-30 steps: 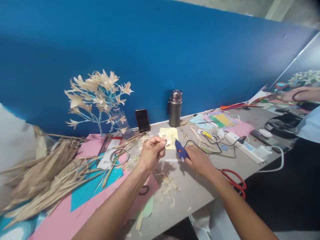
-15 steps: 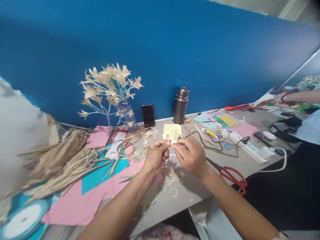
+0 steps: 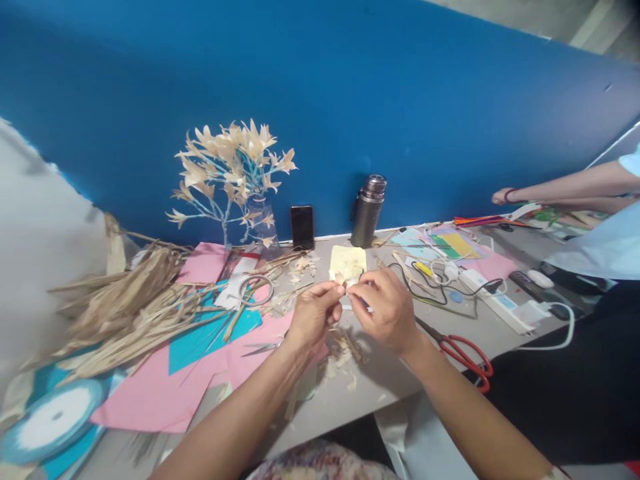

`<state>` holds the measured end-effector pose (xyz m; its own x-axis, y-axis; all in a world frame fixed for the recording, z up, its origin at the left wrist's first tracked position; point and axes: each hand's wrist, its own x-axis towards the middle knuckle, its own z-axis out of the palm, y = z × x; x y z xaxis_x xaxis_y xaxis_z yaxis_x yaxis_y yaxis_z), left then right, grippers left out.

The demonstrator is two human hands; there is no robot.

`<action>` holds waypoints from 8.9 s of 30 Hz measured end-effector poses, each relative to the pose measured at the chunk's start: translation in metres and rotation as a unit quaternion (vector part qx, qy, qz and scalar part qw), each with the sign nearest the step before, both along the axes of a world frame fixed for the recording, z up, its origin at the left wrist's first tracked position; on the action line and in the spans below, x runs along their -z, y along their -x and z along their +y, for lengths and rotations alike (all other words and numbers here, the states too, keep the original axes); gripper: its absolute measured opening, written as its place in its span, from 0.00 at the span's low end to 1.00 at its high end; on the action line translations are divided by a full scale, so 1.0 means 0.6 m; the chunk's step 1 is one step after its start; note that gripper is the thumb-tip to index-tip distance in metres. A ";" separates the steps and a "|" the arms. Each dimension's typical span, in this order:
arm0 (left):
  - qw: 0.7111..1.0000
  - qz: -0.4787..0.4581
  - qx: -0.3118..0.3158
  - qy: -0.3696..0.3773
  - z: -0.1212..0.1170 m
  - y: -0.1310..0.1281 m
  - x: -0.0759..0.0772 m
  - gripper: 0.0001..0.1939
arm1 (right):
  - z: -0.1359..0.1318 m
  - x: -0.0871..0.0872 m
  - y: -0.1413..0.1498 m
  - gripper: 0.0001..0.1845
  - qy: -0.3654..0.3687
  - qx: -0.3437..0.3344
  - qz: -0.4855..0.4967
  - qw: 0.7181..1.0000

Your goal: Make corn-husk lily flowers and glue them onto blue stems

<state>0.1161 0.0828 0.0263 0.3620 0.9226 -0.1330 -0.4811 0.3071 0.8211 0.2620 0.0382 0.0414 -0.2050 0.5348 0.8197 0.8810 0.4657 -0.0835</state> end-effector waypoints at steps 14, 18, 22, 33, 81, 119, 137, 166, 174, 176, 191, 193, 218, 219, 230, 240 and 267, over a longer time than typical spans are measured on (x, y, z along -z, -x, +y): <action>0.973 0.109 -0.121 -0.166 -0.055 0.032 0.020 0.09 | -0.038 0.045 0.032 0.04 0.118 -0.220 0.565 0.786; 0.975 0.130 -0.112 -0.139 -0.064 0.035 0.018 0.10 | -0.032 0.050 0.054 0.04 0.094 -0.205 0.575 0.786; 0.981 0.145 -0.084 -0.098 -0.065 0.034 0.010 0.11 | -0.026 0.054 0.069 0.04 0.066 -0.161 0.538 0.825; 0.996 0.088 0.005 -0.013 -0.056 0.036 0.019 0.15 | -0.026 0.059 0.073 0.02 0.045 -0.048 0.434 0.898; 0.997 0.068 0.000 -0.043 -0.067 0.032 0.018 0.17 | -0.032 0.067 0.085 0.03 -0.023 -0.002 0.348 0.937; 0.992 -0.065 0.015 -0.110 -0.063 0.056 0.050 0.05 | -0.077 0.051 0.105 0.08 0.089 -0.130 0.383 0.910; 0.981 -0.012 -0.030 -0.191 -0.079 0.062 0.050 0.03 | -0.085 0.050 0.116 0.08 0.106 -0.135 0.417 0.893; 0.969 0.026 -0.058 -0.237 -0.075 0.070 0.045 0.03 | -0.084 0.052 0.128 0.09 0.182 -0.137 0.545 0.807; 0.968 0.056 -0.022 -0.242 -0.076 0.082 0.048 0.05 | -0.095 0.050 0.096 0.09 0.221 -0.180 0.502 0.816; 0.968 0.053 -0.012 -0.246 -0.080 0.085 0.050 0.04 | -0.099 0.053 0.089 0.10 0.224 -0.181 0.462 0.839; 0.977 0.064 0.083 -0.184 -0.089 0.103 0.068 0.11 | -0.109 0.055 0.089 0.05 0.241 -0.215 0.416 0.850; 0.976 0.066 0.072 -0.194 -0.090 0.103 0.066 0.10 | -0.109 0.055 0.091 0.04 0.238 -0.208 0.418 0.852; 0.980 0.045 0.055 -0.185 -0.097 0.094 0.068 0.10 | -0.109 0.057 0.088 0.05 0.242 -0.206 0.445 0.837; 0.979 0.045 0.056 -0.189 -0.096 0.095 0.069 0.10 | -0.109 0.056 0.088 0.05 0.244 -0.207 0.446 0.836; 0.965 0.178 0.009 -0.193 -0.084 0.109 0.054 0.08 | -0.103 0.068 0.089 0.03 0.259 -0.164 0.457 0.835; 0.998 0.002 0.044 -0.050 -0.110 0.105 0.057 0.13 | -0.098 0.058 0.113 0.06 0.224 -0.076 0.424 0.874; 0.999 -0.014 0.022 -0.026 -0.111 0.104 0.037 0.09 | -0.101 0.073 0.132 0.20 0.113 -0.053 0.334 0.934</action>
